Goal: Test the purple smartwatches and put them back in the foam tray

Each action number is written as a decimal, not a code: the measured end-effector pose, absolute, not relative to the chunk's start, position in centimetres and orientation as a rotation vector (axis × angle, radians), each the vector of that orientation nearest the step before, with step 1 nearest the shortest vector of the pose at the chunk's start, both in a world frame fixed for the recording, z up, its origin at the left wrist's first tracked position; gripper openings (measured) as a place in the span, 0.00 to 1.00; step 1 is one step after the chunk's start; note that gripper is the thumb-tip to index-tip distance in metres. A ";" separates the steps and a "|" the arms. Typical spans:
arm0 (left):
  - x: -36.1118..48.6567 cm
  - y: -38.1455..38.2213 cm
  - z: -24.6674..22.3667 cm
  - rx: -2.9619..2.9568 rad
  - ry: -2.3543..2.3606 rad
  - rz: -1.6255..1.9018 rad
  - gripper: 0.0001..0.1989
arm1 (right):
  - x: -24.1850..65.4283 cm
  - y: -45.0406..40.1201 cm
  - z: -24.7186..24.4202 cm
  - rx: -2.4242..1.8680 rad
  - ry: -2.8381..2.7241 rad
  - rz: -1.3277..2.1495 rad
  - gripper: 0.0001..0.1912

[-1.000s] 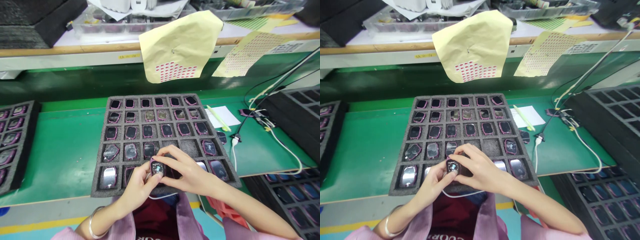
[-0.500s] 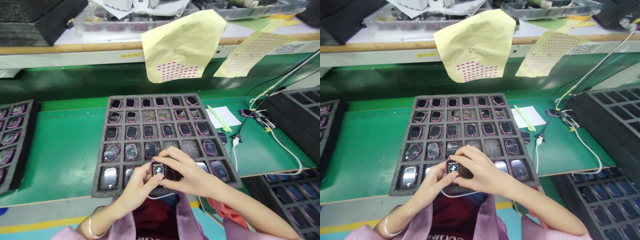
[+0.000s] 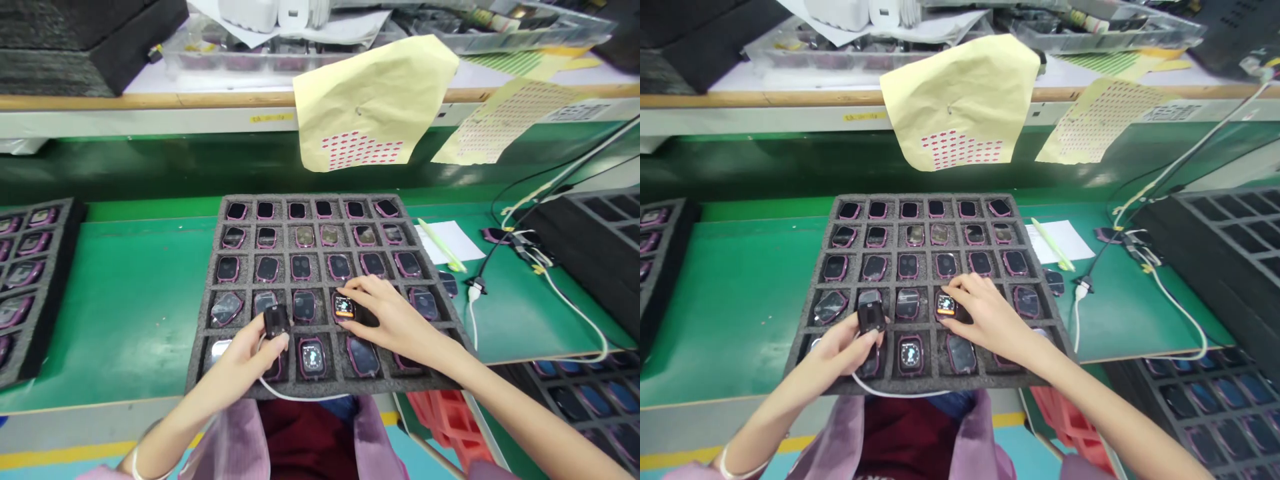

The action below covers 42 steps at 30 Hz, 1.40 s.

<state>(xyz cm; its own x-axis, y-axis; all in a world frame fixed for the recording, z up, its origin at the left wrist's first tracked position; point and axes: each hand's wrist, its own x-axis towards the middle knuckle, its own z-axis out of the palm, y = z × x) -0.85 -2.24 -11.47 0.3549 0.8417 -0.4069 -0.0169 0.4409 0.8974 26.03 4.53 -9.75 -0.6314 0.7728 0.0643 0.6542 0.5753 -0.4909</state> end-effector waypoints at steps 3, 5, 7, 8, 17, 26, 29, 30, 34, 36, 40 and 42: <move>-2.5 -1.4 -11.5 0.925 1.017 0.593 0.20 | 24.9 4.7 -9.3 -1.136 -2.635 0.492 0.18; -3.1 -0.8 -11.2 0.904 0.992 0.532 0.19 | 23.0 4.9 -8.8 -1.057 -2.711 0.419 0.16; -3.4 0.0 -10.9 0.902 0.973 0.483 0.18 | 20.7 5.1 -8.7 -1.018 -2.834 0.321 0.13; -3.5 0.3 -10.7 0.905 0.967 0.468 0.17 | 19.6 5.2 -8.9 -1.027 -2.894 0.261 0.12; -3.8 2.1 -11.8 0.889 0.805 0.485 0.15 | 20.1 5.7 -8.8 -1.067 -2.569 0.591 0.18; -3.6 1.5 -12.9 0.890 0.786 0.565 0.19 | 16.3 4.8 -8.7 -0.806 -2.652 0.654 0.20; -3.3 1.0 -13.0 0.933 0.865 0.613 0.17 | 16.1 4.6 -9.7 -0.819 -2.592 0.692 0.23; -3.2 0.9 -13.0 0.953 0.892 0.621 0.17 | 16.2 4.5 -9.9 -0.836 -2.584 0.687 0.24; -3.0 0.6 -12.5 0.969 0.936 0.611 0.16 | 16.2 4.1 -10.4 -0.859 -2.563 0.658 0.25; -3.1 0.6 -12.2 0.970 0.927 0.614 0.16 | 16.1 3.9 -10.6 -0.837 -2.531 0.682 0.24; -3.5 0.5 -12.1 0.978 0.863 0.621 0.14 | 15.9 3.5 -10.6 -0.799 -2.419 0.796 0.21; -3.7 0.3 -12.3 0.978 0.822 0.621 0.14 | 15.8 3.3 -10.4 -0.759 -2.334 0.878 0.21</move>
